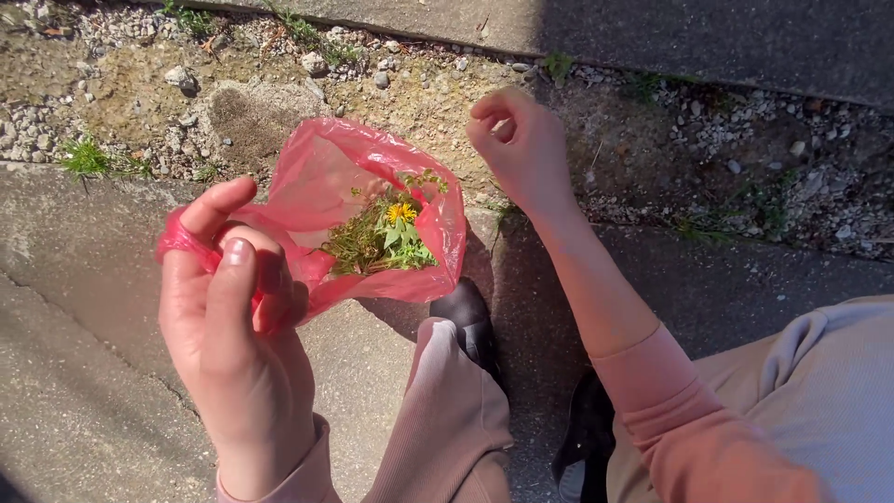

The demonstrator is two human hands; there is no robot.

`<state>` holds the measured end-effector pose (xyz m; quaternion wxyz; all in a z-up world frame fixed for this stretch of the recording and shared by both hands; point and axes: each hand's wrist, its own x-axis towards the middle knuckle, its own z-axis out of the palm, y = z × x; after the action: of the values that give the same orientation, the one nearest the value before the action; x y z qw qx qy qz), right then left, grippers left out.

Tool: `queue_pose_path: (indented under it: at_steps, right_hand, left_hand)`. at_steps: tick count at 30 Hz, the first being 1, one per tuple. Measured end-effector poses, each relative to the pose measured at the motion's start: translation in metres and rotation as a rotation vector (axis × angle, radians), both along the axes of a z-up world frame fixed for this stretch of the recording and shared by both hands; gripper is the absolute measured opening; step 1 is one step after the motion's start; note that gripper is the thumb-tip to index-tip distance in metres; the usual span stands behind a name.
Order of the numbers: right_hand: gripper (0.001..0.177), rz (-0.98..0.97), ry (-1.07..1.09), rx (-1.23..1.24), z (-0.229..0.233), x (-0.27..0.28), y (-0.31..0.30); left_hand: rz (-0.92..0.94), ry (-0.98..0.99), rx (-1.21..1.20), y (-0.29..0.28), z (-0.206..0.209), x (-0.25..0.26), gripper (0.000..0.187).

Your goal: Picking weeds from the ground and putting them into a plastic bag

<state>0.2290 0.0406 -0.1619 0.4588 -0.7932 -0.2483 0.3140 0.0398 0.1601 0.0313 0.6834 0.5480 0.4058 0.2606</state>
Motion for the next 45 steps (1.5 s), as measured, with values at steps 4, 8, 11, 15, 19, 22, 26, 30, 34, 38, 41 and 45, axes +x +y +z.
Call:
queue_pose_path:
  at_steps: [4, 8, 11, 15, 19, 22, 26, 30, 34, 38, 41, 45]
  right_hand:
    - [0.035, -0.582, -0.153, -0.193, -0.135, 0.06, -0.046]
    - [0.055, -0.743, -0.361, -0.265, -0.181, 0.078, -0.032]
    - [0.047, -0.838, -0.451, -0.368, -0.176, 0.069, -0.006]
    - [0.032, -0.991, -0.437, -0.332, -0.19, 0.079, -0.003]
    - [0.017, -0.924, -0.481, -0.371, -0.184, 0.087, -0.014]
    - [0.014, -0.778, -0.531, -0.322, -0.183, 0.095, -0.025]
    - [0.019, -0.595, -0.589, -0.396, -0.189, 0.103, -0.04]
    - [0.012, -0.708, -0.457, -0.346, -0.175, 0.086, -0.054]
    - [0.014, -0.777, 0.026, -0.01, -0.16, 0.069, -0.056]
    - [0.007, -0.812, 0.406, 0.36, -0.06, 0.027, -0.038]
    - [0.012, -0.642, 0.286, 0.609, 0.013, -0.029, -0.007]
    - [0.017, -0.229, 0.072, 0.342, 0.057, -0.073, 0.017]
  left_hand:
    - [0.015, -0.007, -0.004, -0.002, -0.003, 0.0, 0.033]
    - [0.0, -0.017, -0.026, -0.001, -0.003, 0.004, 0.033]
    - [0.012, -0.025, -0.027, 0.001, -0.005, 0.004, 0.033]
    - [0.031, 0.03, -0.002, 0.005, -0.009, 0.001, 0.035]
    - [0.029, 0.013, -0.012, 0.004, -0.01, 0.0, 0.032]
    - [0.027, 0.011, -0.012, 0.004, -0.012, 0.001, 0.032]
    - [0.037, -0.012, -0.019, 0.005, -0.012, 0.003, 0.03]
    - [0.041, -0.002, -0.02, 0.005, -0.013, 0.003, 0.03]
    - [0.017, -0.019, -0.035, 0.003, -0.014, 0.003, 0.03]
    - [0.012, -0.022, -0.036, 0.003, -0.014, 0.005, 0.031]
    - [0.005, -0.024, -0.032, -0.001, -0.008, 0.01, 0.032]
    - [-0.016, -0.039, -0.04, -0.003, -0.003, 0.017, 0.032]
